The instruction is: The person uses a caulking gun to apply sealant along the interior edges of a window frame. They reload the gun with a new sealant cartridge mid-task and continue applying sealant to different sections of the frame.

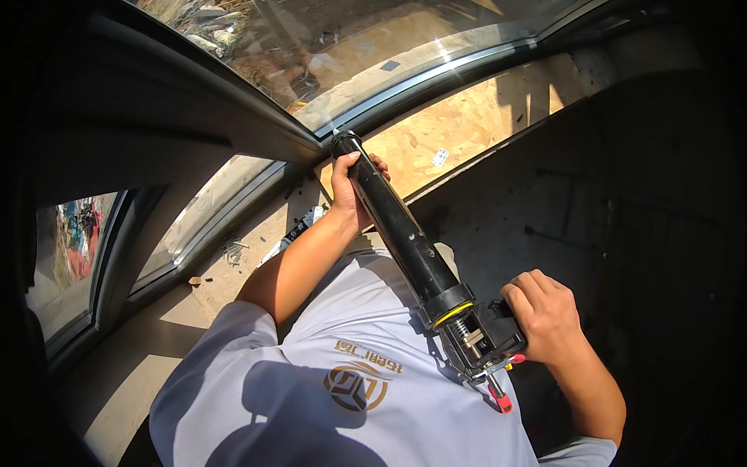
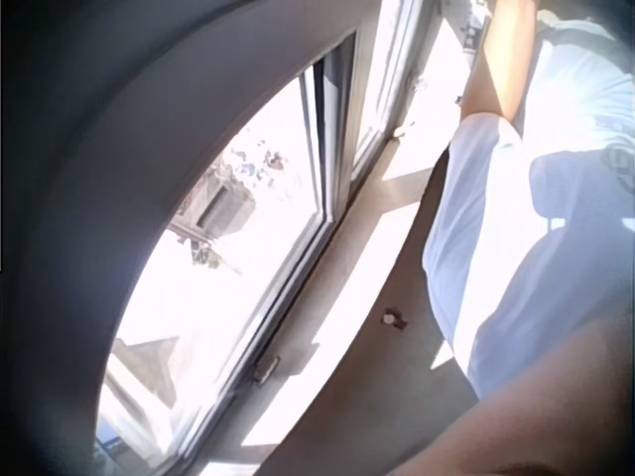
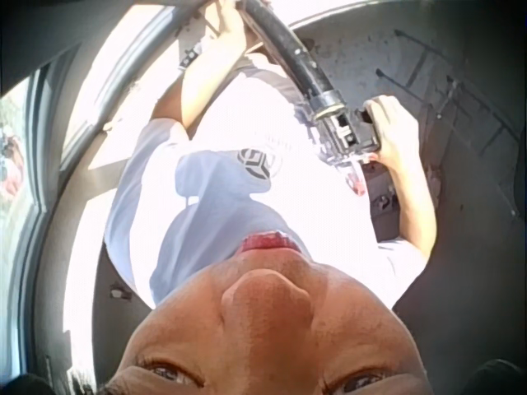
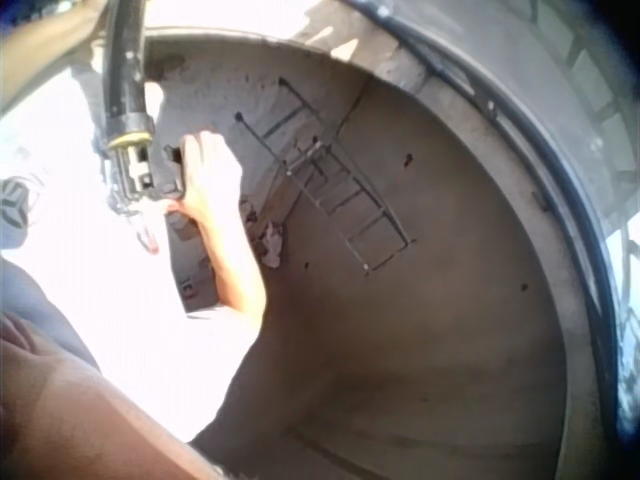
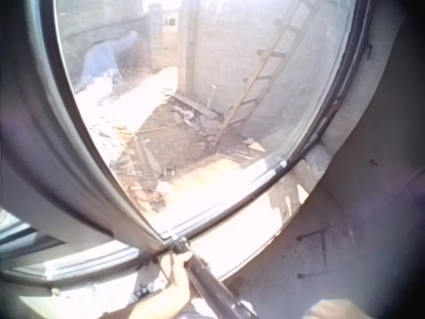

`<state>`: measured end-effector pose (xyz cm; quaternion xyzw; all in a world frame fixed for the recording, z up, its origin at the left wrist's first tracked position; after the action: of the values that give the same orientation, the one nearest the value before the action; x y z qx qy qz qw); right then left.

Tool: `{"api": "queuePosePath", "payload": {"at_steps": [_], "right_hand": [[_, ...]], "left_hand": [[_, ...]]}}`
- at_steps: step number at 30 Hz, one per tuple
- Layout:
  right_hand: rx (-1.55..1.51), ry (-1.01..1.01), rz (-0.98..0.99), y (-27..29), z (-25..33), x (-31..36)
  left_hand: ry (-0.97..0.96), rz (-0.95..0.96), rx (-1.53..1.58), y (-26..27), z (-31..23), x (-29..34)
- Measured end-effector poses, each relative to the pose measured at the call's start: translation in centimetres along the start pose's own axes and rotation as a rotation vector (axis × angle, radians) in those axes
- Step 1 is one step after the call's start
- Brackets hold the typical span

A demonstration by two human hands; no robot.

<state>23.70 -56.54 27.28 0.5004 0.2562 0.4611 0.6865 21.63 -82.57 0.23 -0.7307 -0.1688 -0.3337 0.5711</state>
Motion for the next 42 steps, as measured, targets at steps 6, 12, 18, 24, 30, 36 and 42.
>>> {"api": "queuePosePath", "payload": {"at_steps": [6, 12, 18, 24, 30, 36, 42], "right_hand": [[0.035, -0.033, -0.018, 0.4, -1.4, 0.8], [0.070, -0.058, -0.020, 1.5, -3.9, 1.5], [0.094, -0.067, -0.001, 3.0, -6.7, 2.0], [0.118, -0.050, 0.015, 5.0, -10.3, 2.5], [0.142, -0.049, 0.016, 6.5, -13.4, 2.8], [0.172, -0.054, 0.016, 7.8, -15.9, 3.2], [0.175, -0.058, 0.016, 8.4, -18.2, 3.7]], "left_hand": [[0.044, 0.027, 0.003, -2.0, 0.9, -1.4], [0.053, 0.024, -0.043, -4.5, 1.8, -3.3], [0.052, 0.038, -0.038, -6.7, 3.1, -5.6], [0.070, 0.082, -0.034, -9.5, 4.3, -8.0], [0.085, 0.084, -0.016, -11.7, 5.6, -10.5], [0.122, 0.089, 0.015, -13.5, 6.9, -13.0], [0.123, 0.107, 0.014, -15.1, 7.7, -14.4]]}}
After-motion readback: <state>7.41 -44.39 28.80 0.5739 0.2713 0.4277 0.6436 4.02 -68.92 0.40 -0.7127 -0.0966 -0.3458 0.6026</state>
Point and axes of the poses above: each hand's wrist, its own x-axis away from the middle knuckle, its own y-axis out of the back of the hand, z = x × y, the point moved 4 cm from there along -x, towards the middle knuckle, and after that the axes turned 7 degrees about y, right-handed, at the moved point
